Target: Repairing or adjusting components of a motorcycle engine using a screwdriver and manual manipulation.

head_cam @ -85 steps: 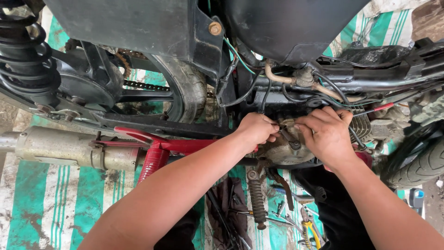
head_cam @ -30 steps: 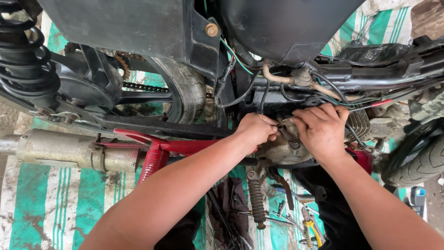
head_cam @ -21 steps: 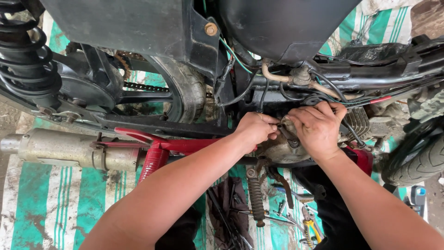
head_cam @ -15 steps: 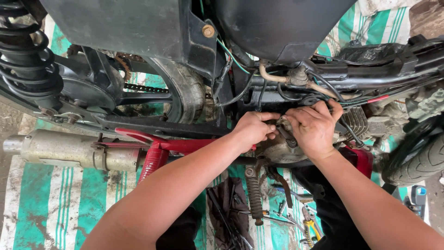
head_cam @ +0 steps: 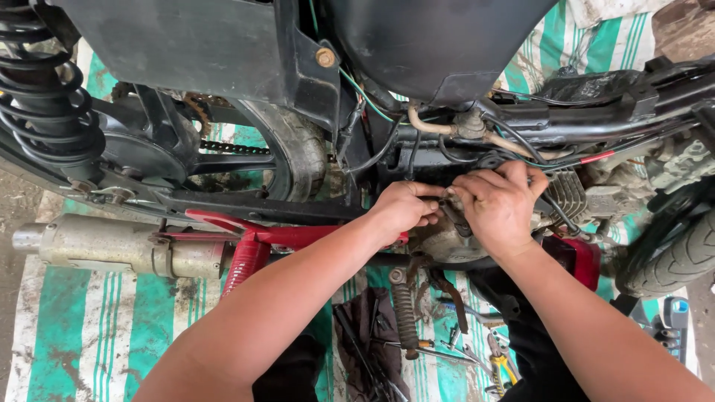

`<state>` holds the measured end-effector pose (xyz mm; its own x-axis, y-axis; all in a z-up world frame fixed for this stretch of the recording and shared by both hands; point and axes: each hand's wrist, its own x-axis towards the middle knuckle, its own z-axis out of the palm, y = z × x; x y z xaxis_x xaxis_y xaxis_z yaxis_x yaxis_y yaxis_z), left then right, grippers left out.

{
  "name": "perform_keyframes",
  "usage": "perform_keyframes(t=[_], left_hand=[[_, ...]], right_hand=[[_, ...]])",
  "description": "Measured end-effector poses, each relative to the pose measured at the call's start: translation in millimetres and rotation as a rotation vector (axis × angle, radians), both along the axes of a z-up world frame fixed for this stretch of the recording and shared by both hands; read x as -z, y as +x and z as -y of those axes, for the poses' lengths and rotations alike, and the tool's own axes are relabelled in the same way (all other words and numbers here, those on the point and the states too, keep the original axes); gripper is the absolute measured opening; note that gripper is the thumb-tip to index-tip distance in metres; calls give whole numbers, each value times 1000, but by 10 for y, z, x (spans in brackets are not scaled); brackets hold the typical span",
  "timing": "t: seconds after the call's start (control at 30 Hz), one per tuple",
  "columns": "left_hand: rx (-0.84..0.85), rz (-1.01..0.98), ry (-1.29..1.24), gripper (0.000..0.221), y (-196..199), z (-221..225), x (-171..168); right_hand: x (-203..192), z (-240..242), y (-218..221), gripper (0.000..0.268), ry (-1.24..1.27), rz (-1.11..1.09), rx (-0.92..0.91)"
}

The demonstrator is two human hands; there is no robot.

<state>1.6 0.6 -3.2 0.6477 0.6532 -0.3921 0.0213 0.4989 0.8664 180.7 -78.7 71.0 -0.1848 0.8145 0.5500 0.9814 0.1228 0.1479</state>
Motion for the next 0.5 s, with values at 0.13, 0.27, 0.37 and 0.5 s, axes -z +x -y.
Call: perform_keyframes(t=[0.13,0.27,0.37,0.5], left_hand=[[-4,5,-29,40,61,22,100],[-27,35,-85,41,85,22,150],[-33,28,-84,40,126,28,237],[-87,-1,-73,37,146,70,351]], right_hand=[[-67,32,-25,7,-11,24,9],[-25,13,42,7,-42,-31,4],[31,-5,142,9,-107,-63,33],[-14,0,178,11,-232,-67,89]])
